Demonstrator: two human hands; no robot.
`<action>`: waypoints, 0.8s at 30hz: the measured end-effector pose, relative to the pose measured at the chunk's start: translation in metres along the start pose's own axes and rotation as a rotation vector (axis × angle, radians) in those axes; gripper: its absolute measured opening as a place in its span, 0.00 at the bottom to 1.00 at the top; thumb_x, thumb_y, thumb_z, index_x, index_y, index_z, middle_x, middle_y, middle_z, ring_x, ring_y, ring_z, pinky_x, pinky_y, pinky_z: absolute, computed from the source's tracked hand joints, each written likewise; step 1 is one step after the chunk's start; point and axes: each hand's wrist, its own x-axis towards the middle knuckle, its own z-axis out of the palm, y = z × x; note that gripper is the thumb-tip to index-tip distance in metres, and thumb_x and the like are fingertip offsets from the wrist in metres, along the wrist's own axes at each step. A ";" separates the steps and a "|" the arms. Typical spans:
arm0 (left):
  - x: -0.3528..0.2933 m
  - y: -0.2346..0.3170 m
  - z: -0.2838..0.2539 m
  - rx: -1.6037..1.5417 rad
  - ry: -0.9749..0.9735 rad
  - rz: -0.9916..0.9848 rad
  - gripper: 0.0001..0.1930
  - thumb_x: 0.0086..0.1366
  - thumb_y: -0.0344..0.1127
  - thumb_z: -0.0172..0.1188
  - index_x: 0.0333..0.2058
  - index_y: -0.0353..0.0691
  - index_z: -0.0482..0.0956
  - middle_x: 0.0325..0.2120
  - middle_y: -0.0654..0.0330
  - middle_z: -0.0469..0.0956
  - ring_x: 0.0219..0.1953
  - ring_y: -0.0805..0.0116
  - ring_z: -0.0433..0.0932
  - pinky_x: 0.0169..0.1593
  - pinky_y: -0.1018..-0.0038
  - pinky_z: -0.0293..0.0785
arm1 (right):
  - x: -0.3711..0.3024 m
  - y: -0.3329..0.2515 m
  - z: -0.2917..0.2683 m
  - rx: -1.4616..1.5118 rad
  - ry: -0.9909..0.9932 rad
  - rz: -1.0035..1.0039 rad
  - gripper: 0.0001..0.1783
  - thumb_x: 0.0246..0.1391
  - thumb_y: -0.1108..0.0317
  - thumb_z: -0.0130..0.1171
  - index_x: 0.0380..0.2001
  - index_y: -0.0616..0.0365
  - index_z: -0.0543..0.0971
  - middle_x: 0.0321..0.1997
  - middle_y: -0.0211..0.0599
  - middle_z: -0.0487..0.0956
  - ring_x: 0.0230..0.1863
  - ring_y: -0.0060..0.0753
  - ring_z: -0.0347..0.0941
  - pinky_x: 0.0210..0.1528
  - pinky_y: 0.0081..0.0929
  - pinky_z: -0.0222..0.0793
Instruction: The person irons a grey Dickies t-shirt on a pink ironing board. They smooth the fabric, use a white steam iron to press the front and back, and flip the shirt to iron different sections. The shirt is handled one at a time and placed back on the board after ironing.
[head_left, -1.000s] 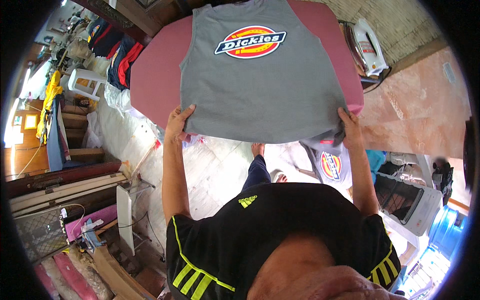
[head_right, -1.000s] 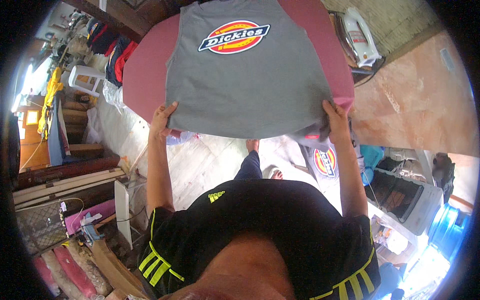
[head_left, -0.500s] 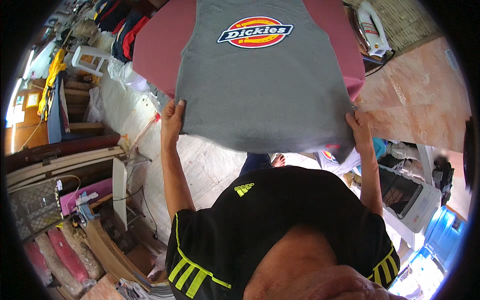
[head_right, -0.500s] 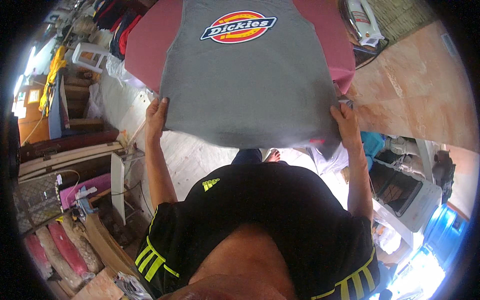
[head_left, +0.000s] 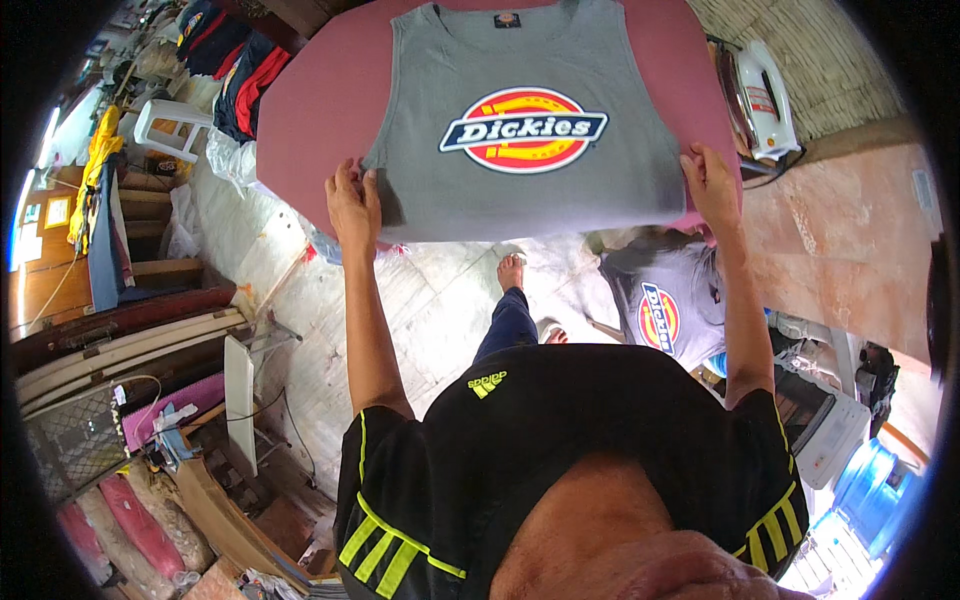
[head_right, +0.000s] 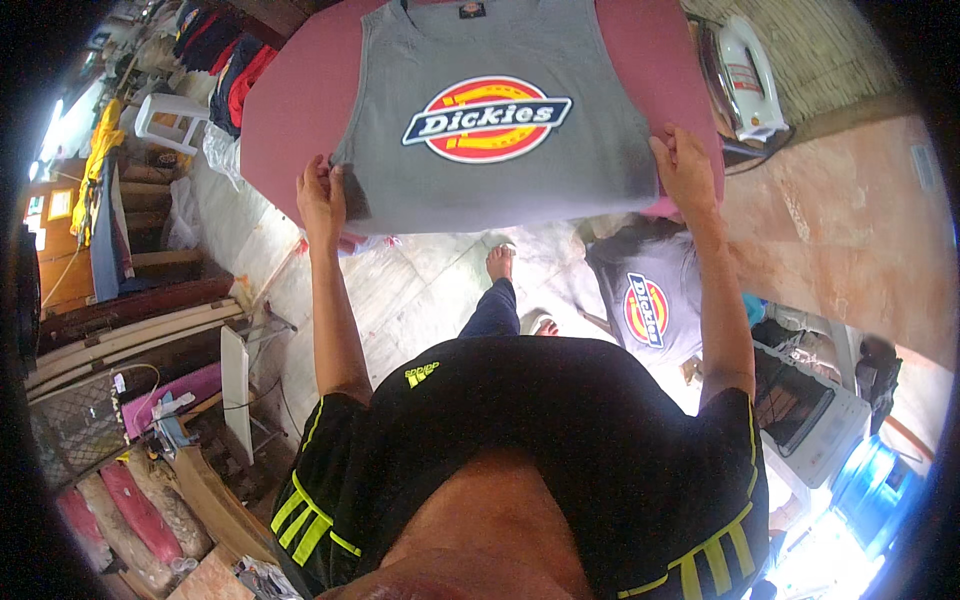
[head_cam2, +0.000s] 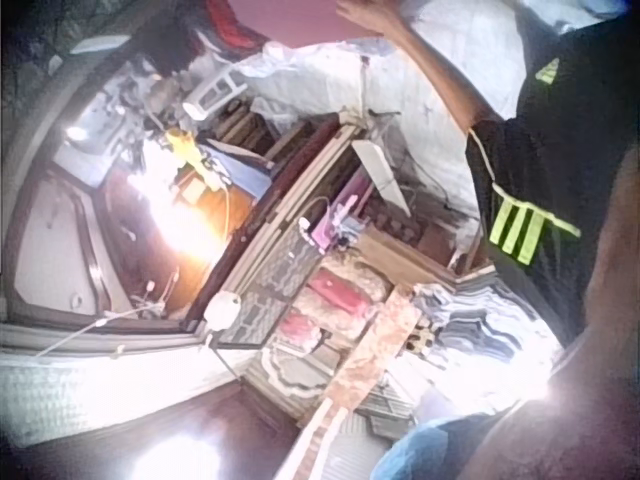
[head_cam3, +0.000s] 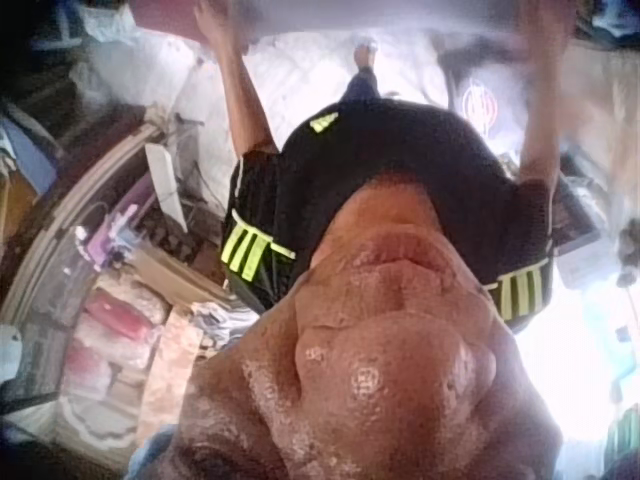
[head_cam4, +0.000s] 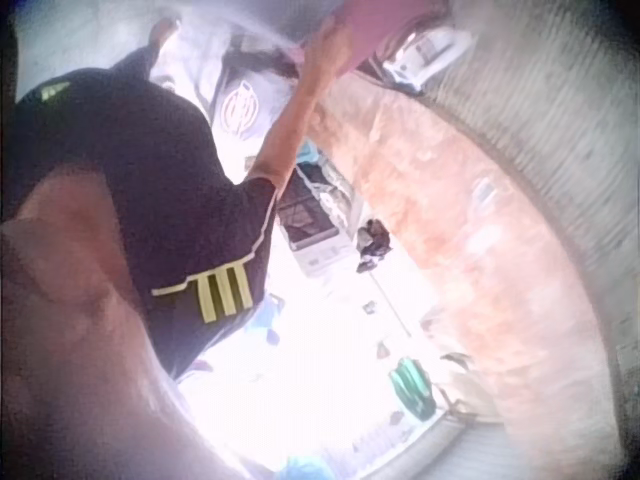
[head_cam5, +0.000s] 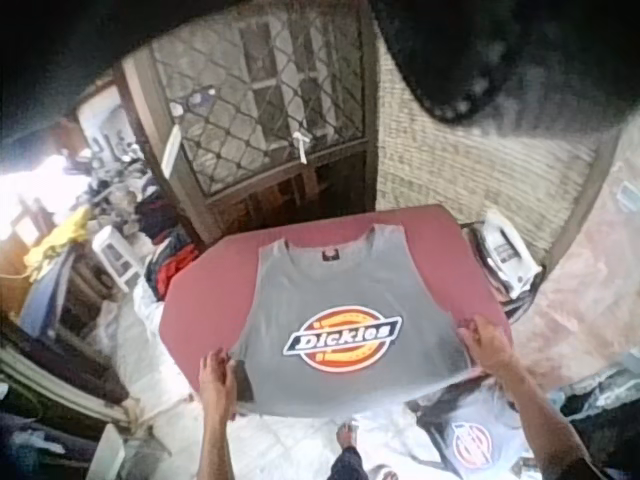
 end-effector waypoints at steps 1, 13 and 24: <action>0.014 -0.003 0.005 -0.010 -0.077 0.016 0.18 0.65 0.35 0.63 0.51 0.33 0.78 0.39 0.48 0.77 0.41 0.53 0.79 0.46 0.61 0.75 | 0.013 0.003 0.008 -0.038 0.042 -0.052 0.15 0.59 0.64 0.63 0.43 0.64 0.79 0.35 0.51 0.80 0.34 0.53 0.77 0.39 0.43 0.72; 0.118 0.007 0.007 0.033 -0.495 0.073 0.13 0.59 0.36 0.68 0.37 0.33 0.81 0.30 0.48 0.81 0.31 0.53 0.81 0.39 0.63 0.76 | 0.069 0.001 0.004 0.005 -0.247 0.172 0.17 0.57 0.62 0.66 0.45 0.60 0.80 0.38 0.44 0.83 0.37 0.42 0.81 0.43 0.38 0.74; 0.295 0.051 0.154 0.114 -0.388 0.595 0.21 0.66 0.51 0.63 0.48 0.43 0.80 0.44 0.54 0.81 0.50 0.52 0.78 0.52 0.62 0.73 | 0.290 -0.004 0.127 -0.089 0.025 -0.544 0.19 0.60 0.64 0.61 0.54 0.56 0.77 0.53 0.44 0.78 0.54 0.48 0.75 0.55 0.38 0.73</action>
